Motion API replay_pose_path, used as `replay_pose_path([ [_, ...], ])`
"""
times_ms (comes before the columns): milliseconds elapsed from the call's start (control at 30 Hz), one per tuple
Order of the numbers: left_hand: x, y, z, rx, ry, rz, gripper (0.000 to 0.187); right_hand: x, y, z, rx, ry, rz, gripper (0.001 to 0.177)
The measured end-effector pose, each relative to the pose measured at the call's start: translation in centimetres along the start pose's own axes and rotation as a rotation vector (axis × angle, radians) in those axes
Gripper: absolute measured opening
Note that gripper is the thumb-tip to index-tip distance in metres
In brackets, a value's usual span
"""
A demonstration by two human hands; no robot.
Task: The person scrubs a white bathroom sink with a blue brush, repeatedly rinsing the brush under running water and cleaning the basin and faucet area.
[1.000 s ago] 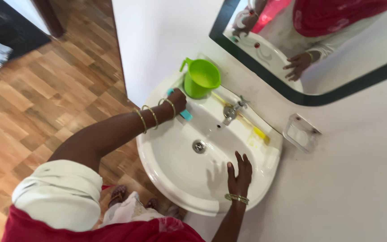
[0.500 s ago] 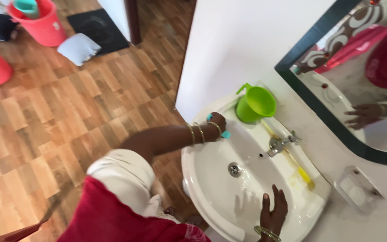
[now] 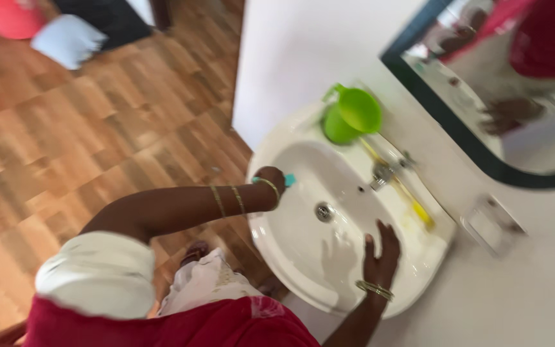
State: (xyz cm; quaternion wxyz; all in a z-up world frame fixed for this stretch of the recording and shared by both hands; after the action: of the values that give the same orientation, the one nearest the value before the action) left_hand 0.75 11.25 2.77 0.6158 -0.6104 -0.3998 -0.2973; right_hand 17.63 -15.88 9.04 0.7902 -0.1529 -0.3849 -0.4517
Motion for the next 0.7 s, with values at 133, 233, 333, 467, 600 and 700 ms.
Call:
replay_pose_path([
  [133, -1.3, 1.6, -9.2, -0.414, -0.064, 0.146, 0.022, -0.1, -0.5, -0.5, -0.012, -0.036, 0.041, 0.046],
  [233, -2.5, 3.3, -14.0, -0.555, -0.136, -0.078, 0.019, 0.5, -0.9, -0.9, -0.104, -0.014, 0.039, 0.047],
  [333, -3.0, 5.6, -13.1, -0.510, -0.261, -0.028, 0.021, 1.1, -1.4, -1.4, -0.113, -0.023, 0.006, 0.048],
  [467, -3.2, 6.4, -14.3, -0.608, -0.530, -0.159, 0.035, 0.9, -0.9, -1.0, -0.073, -0.029, 0.007, 0.048],
  [600, -5.3, 8.7, -18.4, -0.462, -0.701, -0.231, 0.046, 0.6, -0.8, -0.6, -0.117, 0.022, 0.035, 0.049],
  [700, -7.3, 11.8, -17.2, -0.327, -0.418, -0.284, 0.033, 0.9, -0.9, -0.3, -0.138, 0.031, 0.028, 0.049],
])
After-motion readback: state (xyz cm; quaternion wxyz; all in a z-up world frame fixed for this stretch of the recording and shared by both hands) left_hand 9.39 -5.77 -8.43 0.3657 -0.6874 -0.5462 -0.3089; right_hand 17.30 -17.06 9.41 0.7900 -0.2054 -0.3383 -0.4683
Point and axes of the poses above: each hand's wrist, its own y-axis towards the middle knuckle, its own x-axis out of the back of the hand, z = x × y, the point moved 1 cm from there along y, towards the middle knuckle, and after that the axes turned 15 degrees about -x, right-handed, at the moved point
